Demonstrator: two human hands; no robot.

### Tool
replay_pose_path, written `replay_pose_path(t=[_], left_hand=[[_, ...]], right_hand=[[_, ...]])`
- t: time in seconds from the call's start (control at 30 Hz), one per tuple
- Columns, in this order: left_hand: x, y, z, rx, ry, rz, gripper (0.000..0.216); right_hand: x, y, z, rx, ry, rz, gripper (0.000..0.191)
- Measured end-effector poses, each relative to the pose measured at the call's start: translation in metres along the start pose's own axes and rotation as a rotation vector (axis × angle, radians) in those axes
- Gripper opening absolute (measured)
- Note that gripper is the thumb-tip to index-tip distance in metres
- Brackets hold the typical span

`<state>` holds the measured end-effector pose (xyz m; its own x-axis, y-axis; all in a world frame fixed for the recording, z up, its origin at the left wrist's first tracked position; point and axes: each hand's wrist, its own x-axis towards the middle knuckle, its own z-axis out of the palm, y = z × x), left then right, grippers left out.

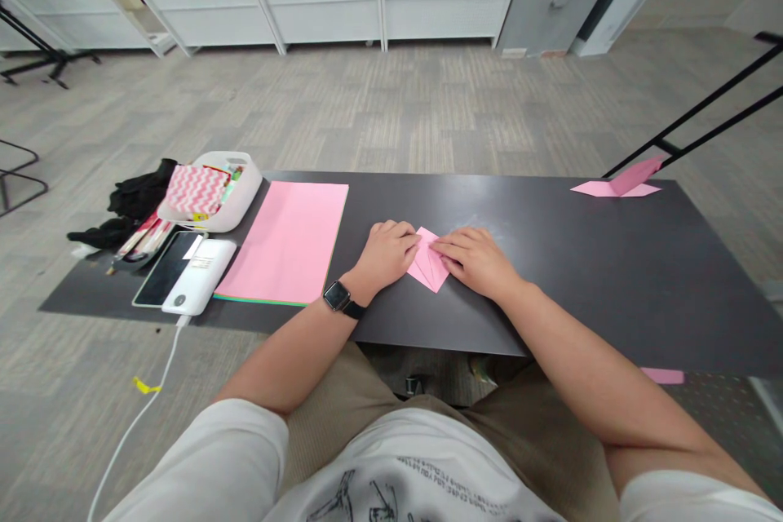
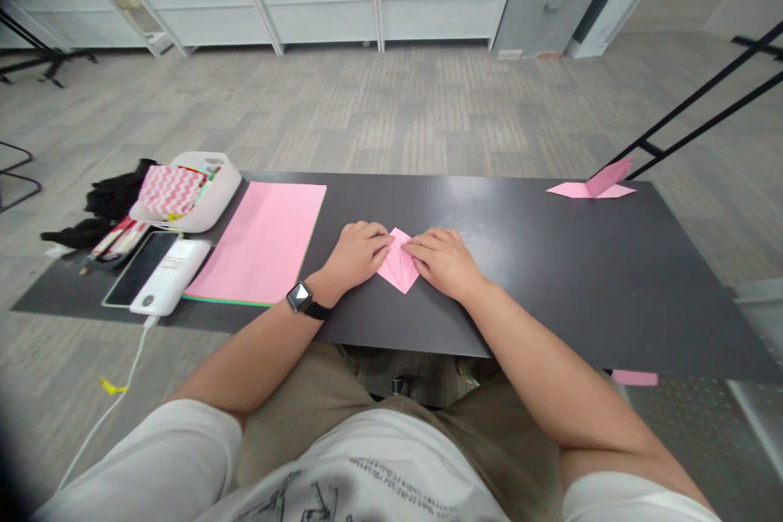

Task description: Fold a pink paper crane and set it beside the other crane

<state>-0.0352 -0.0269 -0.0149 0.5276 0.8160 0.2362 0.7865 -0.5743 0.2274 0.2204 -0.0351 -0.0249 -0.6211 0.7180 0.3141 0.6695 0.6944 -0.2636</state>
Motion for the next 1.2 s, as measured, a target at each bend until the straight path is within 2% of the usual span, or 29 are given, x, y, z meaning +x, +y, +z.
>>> replay_pose_path(t=[0.17, 0.3, 0.4, 0.53, 0.77, 0.93, 1.1, 1.2], left_hand=[[-0.004, 0.001, -0.002, -0.047, -0.005, -0.002, 0.028], [-0.006, -0.002, 0.004, -0.135, 0.042, 0.0, 0.042], [-0.006, -0.005, 0.005, -0.16, 0.025, -0.001, 0.046], [-0.007, -0.013, -0.001, -0.172, 0.013, -0.02, 0.04], [-0.007, -0.03, -0.006, -0.21, 0.036, -0.035, 0.017], [-0.008, -0.033, -0.008, -0.162, 0.037, -0.058, 0.013], [-0.013, -0.03, -0.014, -0.126, 0.031, 0.022, 0.017], [-0.014, -0.028, -0.015, -0.115, 0.018, 0.003, 0.017]], right_hand=[[0.0, -0.002, 0.001, 0.028, 0.002, 0.019, 0.036], [0.001, -0.005, -0.002, 0.07, 0.013, 0.066, 0.046], [0.003, -0.006, -0.003, 0.075, -0.02, 0.097, 0.047], [0.003, -0.004, -0.003, 0.079, -0.047, 0.111, 0.044], [0.003, -0.004, -0.004, 0.073, -0.043, 0.106, 0.038], [0.002, -0.003, -0.002, 0.068, -0.03, 0.105, 0.036], [0.002, -0.002, -0.001, 0.069, -0.038, 0.104, 0.036], [0.002, -0.002, -0.002, 0.062, -0.045, 0.102, 0.036]])
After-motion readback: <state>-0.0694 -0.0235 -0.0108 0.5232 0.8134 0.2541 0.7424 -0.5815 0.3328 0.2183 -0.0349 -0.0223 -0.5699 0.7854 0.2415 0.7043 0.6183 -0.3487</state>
